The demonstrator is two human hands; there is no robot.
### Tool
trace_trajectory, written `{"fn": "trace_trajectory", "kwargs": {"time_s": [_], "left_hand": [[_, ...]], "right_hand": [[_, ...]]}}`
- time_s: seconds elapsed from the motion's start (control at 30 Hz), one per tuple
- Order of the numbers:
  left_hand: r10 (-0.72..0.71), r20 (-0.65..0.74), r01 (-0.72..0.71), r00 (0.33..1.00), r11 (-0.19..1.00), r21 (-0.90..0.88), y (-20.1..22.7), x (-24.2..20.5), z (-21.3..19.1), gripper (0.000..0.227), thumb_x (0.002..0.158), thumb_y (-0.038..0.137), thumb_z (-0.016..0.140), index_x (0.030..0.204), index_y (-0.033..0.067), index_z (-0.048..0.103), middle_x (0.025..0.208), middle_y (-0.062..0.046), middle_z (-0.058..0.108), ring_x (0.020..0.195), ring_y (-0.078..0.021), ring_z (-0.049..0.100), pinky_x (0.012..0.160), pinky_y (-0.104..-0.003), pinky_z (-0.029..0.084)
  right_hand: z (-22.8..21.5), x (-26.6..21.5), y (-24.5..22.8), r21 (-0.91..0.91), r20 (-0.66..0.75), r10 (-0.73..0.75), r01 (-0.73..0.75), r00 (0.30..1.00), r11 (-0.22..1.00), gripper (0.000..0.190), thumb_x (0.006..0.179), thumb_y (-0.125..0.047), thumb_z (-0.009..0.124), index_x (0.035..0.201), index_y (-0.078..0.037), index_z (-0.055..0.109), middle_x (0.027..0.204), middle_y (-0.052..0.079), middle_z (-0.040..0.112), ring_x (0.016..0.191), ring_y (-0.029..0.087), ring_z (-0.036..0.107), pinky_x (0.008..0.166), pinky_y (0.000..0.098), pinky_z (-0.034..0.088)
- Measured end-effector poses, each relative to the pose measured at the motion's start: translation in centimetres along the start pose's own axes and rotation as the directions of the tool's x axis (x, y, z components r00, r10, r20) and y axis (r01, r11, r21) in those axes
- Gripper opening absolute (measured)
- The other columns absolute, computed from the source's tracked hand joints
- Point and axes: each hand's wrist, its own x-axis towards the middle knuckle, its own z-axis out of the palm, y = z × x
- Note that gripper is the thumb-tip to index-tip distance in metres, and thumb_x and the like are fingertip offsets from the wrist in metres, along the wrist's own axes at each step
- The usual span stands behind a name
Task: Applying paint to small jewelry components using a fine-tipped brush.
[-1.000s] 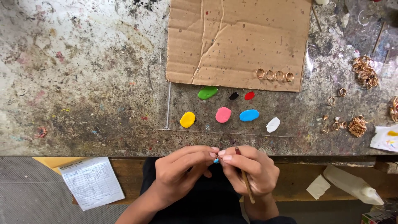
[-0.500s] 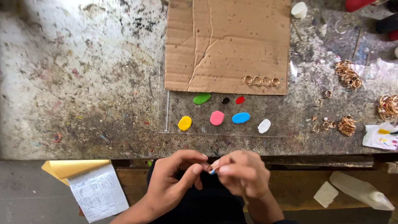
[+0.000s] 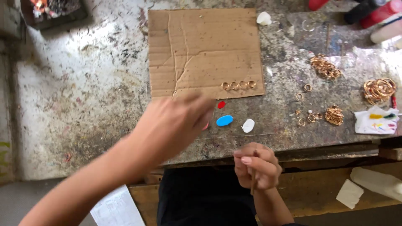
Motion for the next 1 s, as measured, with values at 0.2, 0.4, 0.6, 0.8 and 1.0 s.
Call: {"fn": "trace_trajectory", "kwargs": {"time_s": [0.2, 0.4, 0.6, 0.8, 1.0], "left_hand": [[-0.064, 0.073, 0.049, 0.995, 0.980, 0.194, -3.7, 7.5, 2.3, 0.020, 0.101, 0.016, 0.062, 0.093, 0.0115, 0.080, 0.101, -0.008, 0.075, 0.089, -0.0339, 0.069, 0.065, -0.051, 0.061], [-0.056, 0.077, 0.040, 0.995, 0.979, 0.198, -5.1, 8.7, 3.6, 0.026, 0.090, 0.008, 0.058, 0.076, 0.0109, 0.080, 0.081, -0.008, 0.074, 0.077, -0.0337, 0.065, 0.057, -0.047, 0.056], [-0.071, 0.083, 0.055, 0.994, 0.980, 0.192, -5.4, 9.3, 3.8, 0.022, 0.080, 0.006, 0.064, 0.077, 0.0163, 0.083, 0.083, -0.004, 0.078, 0.081, -0.0305, 0.068, 0.063, -0.049, 0.057], [-0.132, 0.156, 0.104, 0.979, 0.979, 0.178, -5.2, 9.8, 3.4, 0.023, 0.080, 0.004, 0.064, 0.078, 0.0148, 0.084, 0.080, -0.004, 0.078, 0.075, -0.0278, 0.068, 0.055, -0.048, 0.057], [-0.133, 0.146, 0.097, 0.980, 0.968, 0.232, -5.2, 9.8, 3.3, 0.025, 0.074, 0.004, 0.062, 0.074, 0.0188, 0.082, 0.074, -0.001, 0.076, 0.082, -0.0296, 0.064, 0.056, -0.048, 0.055]], "right_hand": [[0.2, 0.0, 0.0, -0.045, 0.030, -0.008, 0.009, 1.000, 0.999, 0.011, 0.097, -0.007, 0.065, 0.105, -0.005, 0.058, 0.080, 0.009, 0.059, 0.065, 0.016, 0.072, 0.057, 0.0294, 0.067], [-0.3, -0.5, 0.1, -0.031, 0.039, 0.054, -0.053, 0.998, 0.998, 0.014, 0.097, -0.006, 0.065, 0.109, -0.006, 0.059, 0.084, 0.012, 0.062, 0.064, 0.015, 0.070, 0.055, 0.0266, 0.063], [-0.4, -0.9, 0.3, -0.046, 0.017, 0.088, -0.087, 0.996, 0.995, 0.014, 0.095, -0.006, 0.066, 0.106, -0.007, 0.057, 0.083, 0.011, 0.063, 0.065, 0.015, 0.072, 0.055, 0.0262, 0.064], [-0.6, -1.0, 0.2, -0.053, 0.041, 0.100, -0.097, 0.994, 0.994, 0.016, 0.096, -0.006, 0.065, 0.109, -0.007, 0.056, 0.085, 0.013, 0.065, 0.065, 0.014, 0.071, 0.053, 0.0258, 0.063], [-0.4, -0.7, 0.1, -0.047, 0.014, 0.098, -0.097, 0.995, 0.994, 0.015, 0.096, -0.007, 0.065, 0.108, -0.007, 0.057, 0.082, 0.013, 0.065, 0.064, 0.014, 0.071, 0.051, 0.0255, 0.061]]}}
